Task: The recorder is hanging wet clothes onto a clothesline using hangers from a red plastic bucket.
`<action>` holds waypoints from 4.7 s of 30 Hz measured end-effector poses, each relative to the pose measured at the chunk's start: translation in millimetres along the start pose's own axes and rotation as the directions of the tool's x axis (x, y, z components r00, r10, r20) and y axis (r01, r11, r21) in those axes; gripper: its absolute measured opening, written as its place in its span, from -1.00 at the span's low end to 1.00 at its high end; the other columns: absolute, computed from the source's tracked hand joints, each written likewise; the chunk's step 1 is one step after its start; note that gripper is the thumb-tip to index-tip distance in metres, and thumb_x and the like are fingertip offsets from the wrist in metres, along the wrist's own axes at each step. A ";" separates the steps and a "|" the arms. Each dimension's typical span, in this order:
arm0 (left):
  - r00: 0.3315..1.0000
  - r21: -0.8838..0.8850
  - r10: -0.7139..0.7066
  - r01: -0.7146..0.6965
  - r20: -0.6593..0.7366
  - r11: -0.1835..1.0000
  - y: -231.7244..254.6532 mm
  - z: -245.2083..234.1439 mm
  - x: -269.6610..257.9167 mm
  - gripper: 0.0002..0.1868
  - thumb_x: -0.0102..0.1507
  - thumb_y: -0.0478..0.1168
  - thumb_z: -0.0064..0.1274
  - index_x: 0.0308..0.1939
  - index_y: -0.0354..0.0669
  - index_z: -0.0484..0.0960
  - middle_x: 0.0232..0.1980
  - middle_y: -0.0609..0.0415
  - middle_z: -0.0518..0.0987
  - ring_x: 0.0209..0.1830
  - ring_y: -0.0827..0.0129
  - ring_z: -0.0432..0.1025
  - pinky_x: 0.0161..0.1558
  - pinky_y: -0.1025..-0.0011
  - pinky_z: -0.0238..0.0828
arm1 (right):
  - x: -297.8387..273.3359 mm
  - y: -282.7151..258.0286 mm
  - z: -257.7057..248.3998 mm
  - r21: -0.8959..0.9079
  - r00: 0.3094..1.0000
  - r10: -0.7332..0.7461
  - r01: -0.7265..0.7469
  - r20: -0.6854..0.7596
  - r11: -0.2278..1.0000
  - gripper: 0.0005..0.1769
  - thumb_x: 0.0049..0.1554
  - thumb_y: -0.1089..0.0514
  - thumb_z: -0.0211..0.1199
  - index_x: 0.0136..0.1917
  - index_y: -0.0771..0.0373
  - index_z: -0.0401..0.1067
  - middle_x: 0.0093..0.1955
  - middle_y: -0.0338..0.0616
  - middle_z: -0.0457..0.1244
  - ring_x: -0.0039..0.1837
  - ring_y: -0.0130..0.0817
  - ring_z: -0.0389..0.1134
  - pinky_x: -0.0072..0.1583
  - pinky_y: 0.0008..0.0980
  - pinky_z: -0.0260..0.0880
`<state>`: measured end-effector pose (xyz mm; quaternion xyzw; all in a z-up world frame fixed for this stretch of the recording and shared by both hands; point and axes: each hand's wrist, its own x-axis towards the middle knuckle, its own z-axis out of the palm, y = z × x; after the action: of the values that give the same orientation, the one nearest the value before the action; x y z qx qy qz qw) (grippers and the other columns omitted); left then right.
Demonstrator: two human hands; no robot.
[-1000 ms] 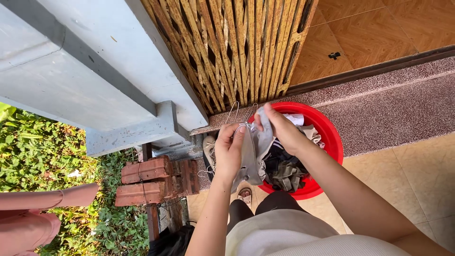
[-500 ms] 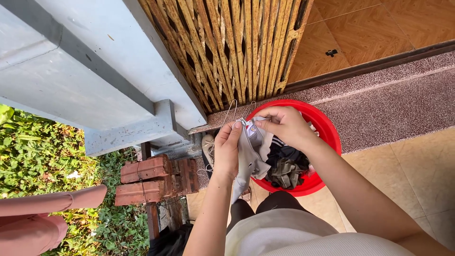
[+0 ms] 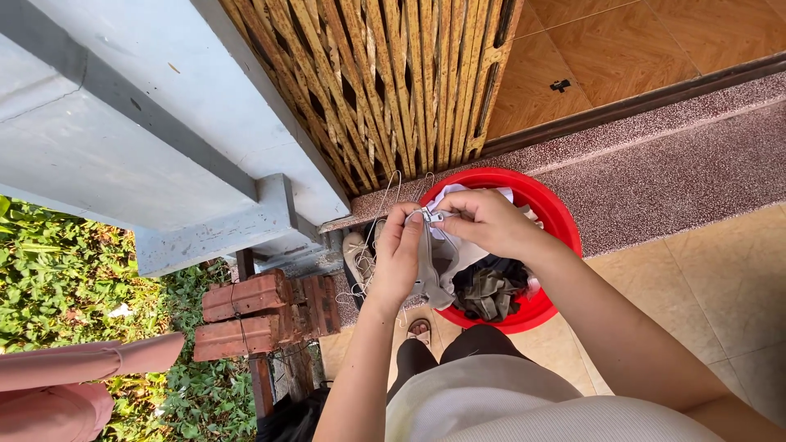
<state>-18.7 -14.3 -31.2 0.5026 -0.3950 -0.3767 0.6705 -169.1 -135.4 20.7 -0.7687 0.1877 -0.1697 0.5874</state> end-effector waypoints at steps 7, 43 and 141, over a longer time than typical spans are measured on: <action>0.997 0.294 -0.002 -0.022 0.079 0.955 28.3 1.2 -2.0 -0.87 0.46 -0.23 -0.12 -0.06 -0.19 0.50 -0.35 0.26 0.38 -0.32 0.61 0.22 -0.26 0.55 0.26 | -4.1 0.8 -3.6 0.138 0.995 0.097 -0.092 -0.031 0.986 -0.91 0.21 0.29 0.24 0.01 0.32 0.47 -0.19 -0.30 0.30 -0.23 -0.68 0.22 -0.27 -0.55 0.17; 0.972 0.225 -0.100 0.148 -0.213 0.963 8.6 33.2 10.3 -0.55 0.44 -0.03 -0.01 -0.47 -0.22 0.51 -0.55 0.17 0.38 -0.54 0.50 0.21 -0.47 0.45 0.17 | 1.9 1.9 -6.6 0.079 0.981 0.088 -0.075 -0.172 0.994 -0.86 0.26 0.19 0.20 -0.12 0.29 0.40 -0.35 -0.32 0.24 -0.31 -0.61 0.29 -0.25 -0.51 0.29; 0.790 0.055 -0.602 0.600 0.114 0.798 -175.7 37.4 34.6 -0.76 0.37 -0.15 0.08 -0.24 -0.28 0.64 -0.40 0.28 0.45 -0.41 0.59 0.23 -0.34 0.54 0.14 | -0.2 138.3 -56.0 -0.183 0.967 0.255 -0.252 -0.009 0.950 -0.86 0.09 0.20 0.33 -0.07 0.22 0.45 -0.23 -0.19 0.37 -0.16 -0.43 0.38 -0.11 -0.37 0.40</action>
<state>-57.7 -96.7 -189.9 0.5827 -0.2589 -0.5978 0.4858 -208.6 -215.4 -98.9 -0.7902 0.2953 -0.0691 0.5326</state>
